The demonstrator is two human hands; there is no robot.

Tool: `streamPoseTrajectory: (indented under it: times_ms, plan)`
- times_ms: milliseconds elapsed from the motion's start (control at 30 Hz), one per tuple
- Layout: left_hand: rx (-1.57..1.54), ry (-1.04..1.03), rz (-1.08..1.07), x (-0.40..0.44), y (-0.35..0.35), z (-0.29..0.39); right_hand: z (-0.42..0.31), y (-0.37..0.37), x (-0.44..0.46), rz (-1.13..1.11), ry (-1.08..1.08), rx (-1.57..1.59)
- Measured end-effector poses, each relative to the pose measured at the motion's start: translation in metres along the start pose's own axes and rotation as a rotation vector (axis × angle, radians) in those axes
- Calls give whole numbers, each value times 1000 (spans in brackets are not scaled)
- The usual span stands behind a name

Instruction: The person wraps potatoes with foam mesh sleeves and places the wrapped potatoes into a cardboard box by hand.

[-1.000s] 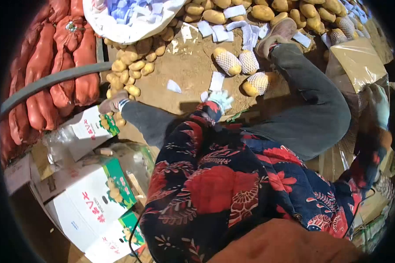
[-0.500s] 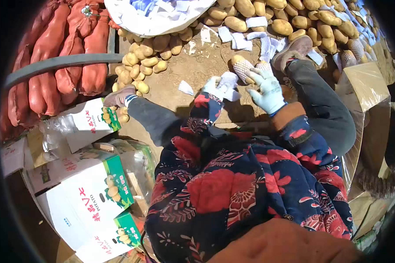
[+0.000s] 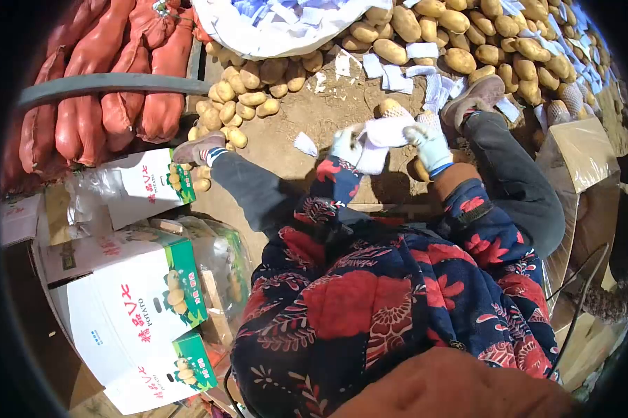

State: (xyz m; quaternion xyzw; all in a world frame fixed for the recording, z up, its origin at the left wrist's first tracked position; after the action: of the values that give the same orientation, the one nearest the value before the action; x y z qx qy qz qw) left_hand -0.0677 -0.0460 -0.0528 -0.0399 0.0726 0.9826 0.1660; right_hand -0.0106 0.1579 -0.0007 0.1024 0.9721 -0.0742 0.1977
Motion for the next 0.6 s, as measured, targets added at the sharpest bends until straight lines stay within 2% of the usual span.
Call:
streamPoseTrajectory:
  times_ms: [33,67,133,167,200,267,300,333,367,433,500,533,567,600]
  plan:
    - [0,3,0,-2,-8,10,-4,-9,-4,2,108,-209]
    - [-29,-53,-75,-7,-23,39,-18,-26,-13,-38,174,-175]
    - [-84,-167,-221,-13,-44,91,-20,-50,-3,-122,-25,-1339]
    - [-103,-50,-223,-11,-38,84,-45,-56,-12,-177,-36,-1291]
    - [-328,32,-112,-9,-33,54,9,-23,-1,43,24,-622]
    - [-721,209,-8,-9,-32,53,22,-8,10,94,-54,-366]
    - [-856,265,-44,-4,-42,47,42,-8,14,-54,-257,119]
    - [-984,330,-77,1,-51,40,20,-24,7,-212,-343,680]
    - [-481,-82,-111,12,-49,50,-17,-43,-2,-272,-392,805]
    - [-575,15,-163,17,-60,31,-26,-75,-17,-409,-466,912]
    - [-716,424,-179,24,-56,27,-10,-87,-32,-637,-540,643]
    - [-267,309,-178,43,-43,31,-8,-86,-41,-783,-586,389]
    - [-365,344,-3,60,-33,23,-12,-95,-46,-785,-635,419]
    - [-1,-58,153,99,-4,-60,12,-95,-49,-824,-713,510]
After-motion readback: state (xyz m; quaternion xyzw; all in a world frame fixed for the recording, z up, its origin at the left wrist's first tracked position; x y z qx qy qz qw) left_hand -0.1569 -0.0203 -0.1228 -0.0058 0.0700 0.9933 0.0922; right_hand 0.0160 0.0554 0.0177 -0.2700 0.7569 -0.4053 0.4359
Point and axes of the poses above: each hand's wrist, its own x-axis towards the middle knuckle, its own y-axis out of the back of the hand, z = x × y, the point moved 7 cm from there along x, towards the middle knuckle, and after that the axes turned 11 degrees about -y, right-handed, at the moved point
